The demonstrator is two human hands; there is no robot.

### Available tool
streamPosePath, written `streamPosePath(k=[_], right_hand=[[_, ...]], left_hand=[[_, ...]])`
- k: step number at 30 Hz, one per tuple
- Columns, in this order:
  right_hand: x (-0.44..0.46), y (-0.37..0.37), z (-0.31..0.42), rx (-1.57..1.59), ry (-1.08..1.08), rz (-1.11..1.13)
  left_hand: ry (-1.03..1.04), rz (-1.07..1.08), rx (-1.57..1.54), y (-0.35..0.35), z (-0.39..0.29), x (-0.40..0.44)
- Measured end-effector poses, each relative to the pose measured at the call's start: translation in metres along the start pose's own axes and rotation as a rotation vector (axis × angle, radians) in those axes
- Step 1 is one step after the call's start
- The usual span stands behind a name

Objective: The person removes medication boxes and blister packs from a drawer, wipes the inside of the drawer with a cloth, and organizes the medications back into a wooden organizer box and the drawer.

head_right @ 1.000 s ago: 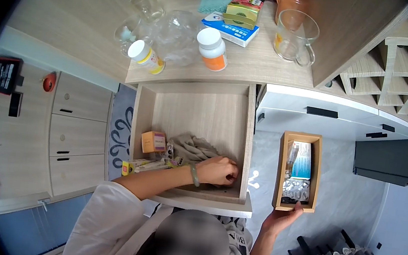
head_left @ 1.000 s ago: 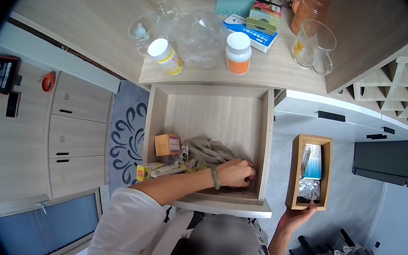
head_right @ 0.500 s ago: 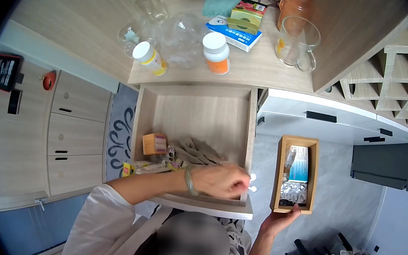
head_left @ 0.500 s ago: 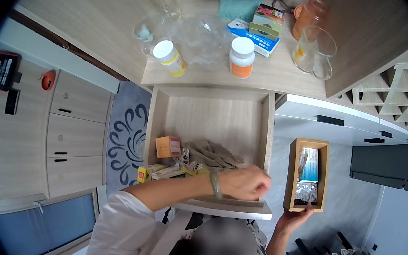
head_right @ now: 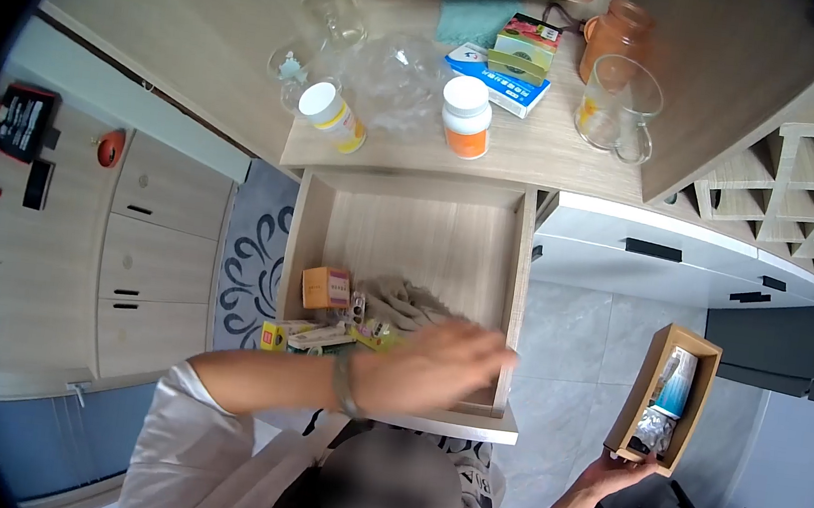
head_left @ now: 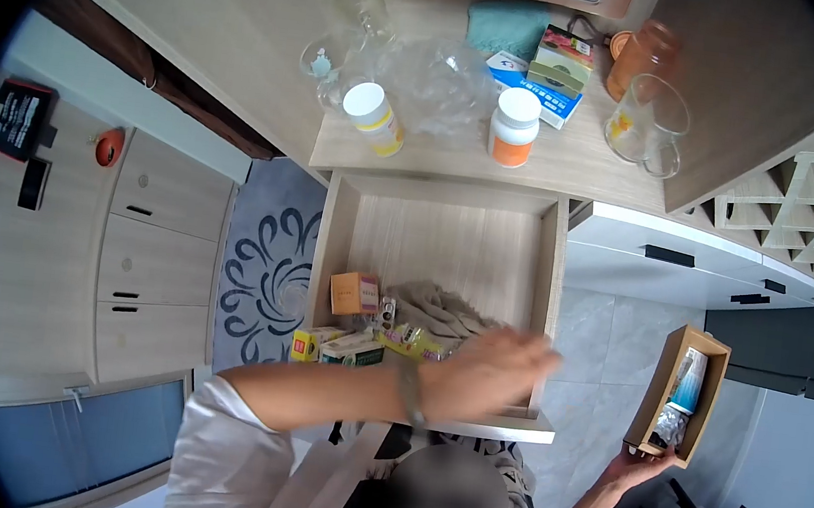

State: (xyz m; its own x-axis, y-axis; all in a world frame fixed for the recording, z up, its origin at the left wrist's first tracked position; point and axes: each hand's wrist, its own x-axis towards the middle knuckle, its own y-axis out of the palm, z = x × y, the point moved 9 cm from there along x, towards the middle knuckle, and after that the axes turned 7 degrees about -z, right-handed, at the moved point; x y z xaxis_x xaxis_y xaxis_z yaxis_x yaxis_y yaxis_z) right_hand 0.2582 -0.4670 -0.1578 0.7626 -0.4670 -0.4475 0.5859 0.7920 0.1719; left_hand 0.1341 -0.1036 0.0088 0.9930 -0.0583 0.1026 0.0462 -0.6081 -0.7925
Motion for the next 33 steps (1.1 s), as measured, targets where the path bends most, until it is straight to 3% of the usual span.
streamPosePath(k=[1,3,7,8,10,12,14,16,18,19,24,28,29,33], right_hand=[[-0.001,-0.002,0.001,0.005,-0.017,-0.017],[-0.006,0.000,0.000,-0.002,-0.039,-0.022],[-0.025,0.025,-0.014,-0.029,0.036,0.036],[-0.030,0.031,-0.015,-0.022,0.040,0.038],[-0.038,0.040,-0.019,-0.008,0.062,0.074],[-0.039,0.043,-0.026,-0.003,0.073,0.090],[-0.042,0.046,-0.029,0.000,0.079,0.109],[-0.047,0.051,-0.031,0.006,0.090,0.105],[-0.044,0.051,-0.036,0.014,0.092,0.127],[-0.044,0.052,-0.037,0.009,0.100,0.125],[-0.039,0.054,-0.042,0.012,0.089,0.146],[-0.045,0.063,-0.045,0.006,0.102,0.139],[-0.047,0.065,-0.043,0.006,0.086,0.136],[-0.039,0.064,-0.045,0.018,0.073,0.174]], left_hand=[[-0.017,-0.050,0.164,0.007,0.027,-0.012],[-0.004,0.090,0.437,0.034,0.069,-0.037],[-0.049,0.238,0.320,0.068,0.103,-0.035],[-0.049,0.238,0.329,0.061,0.107,-0.033],[-0.109,0.058,0.022,-0.004,0.093,-0.016],[-0.154,-0.103,0.114,-0.063,0.104,-0.012],[-0.412,-0.118,0.563,-0.095,0.137,-0.029],[-0.470,0.073,1.067,-0.072,0.204,-0.067],[-0.714,0.326,0.945,-0.024,0.262,-0.108],[-0.715,0.325,0.949,-0.010,0.273,-0.109],[-0.477,0.130,0.565,0.037,0.208,-0.053],[-0.490,0.061,0.426,0.036,0.174,-0.032],[-0.587,0.050,0.198,0.023,0.185,-0.040],[-0.645,-0.002,0.285,-0.017,0.245,-0.081]])
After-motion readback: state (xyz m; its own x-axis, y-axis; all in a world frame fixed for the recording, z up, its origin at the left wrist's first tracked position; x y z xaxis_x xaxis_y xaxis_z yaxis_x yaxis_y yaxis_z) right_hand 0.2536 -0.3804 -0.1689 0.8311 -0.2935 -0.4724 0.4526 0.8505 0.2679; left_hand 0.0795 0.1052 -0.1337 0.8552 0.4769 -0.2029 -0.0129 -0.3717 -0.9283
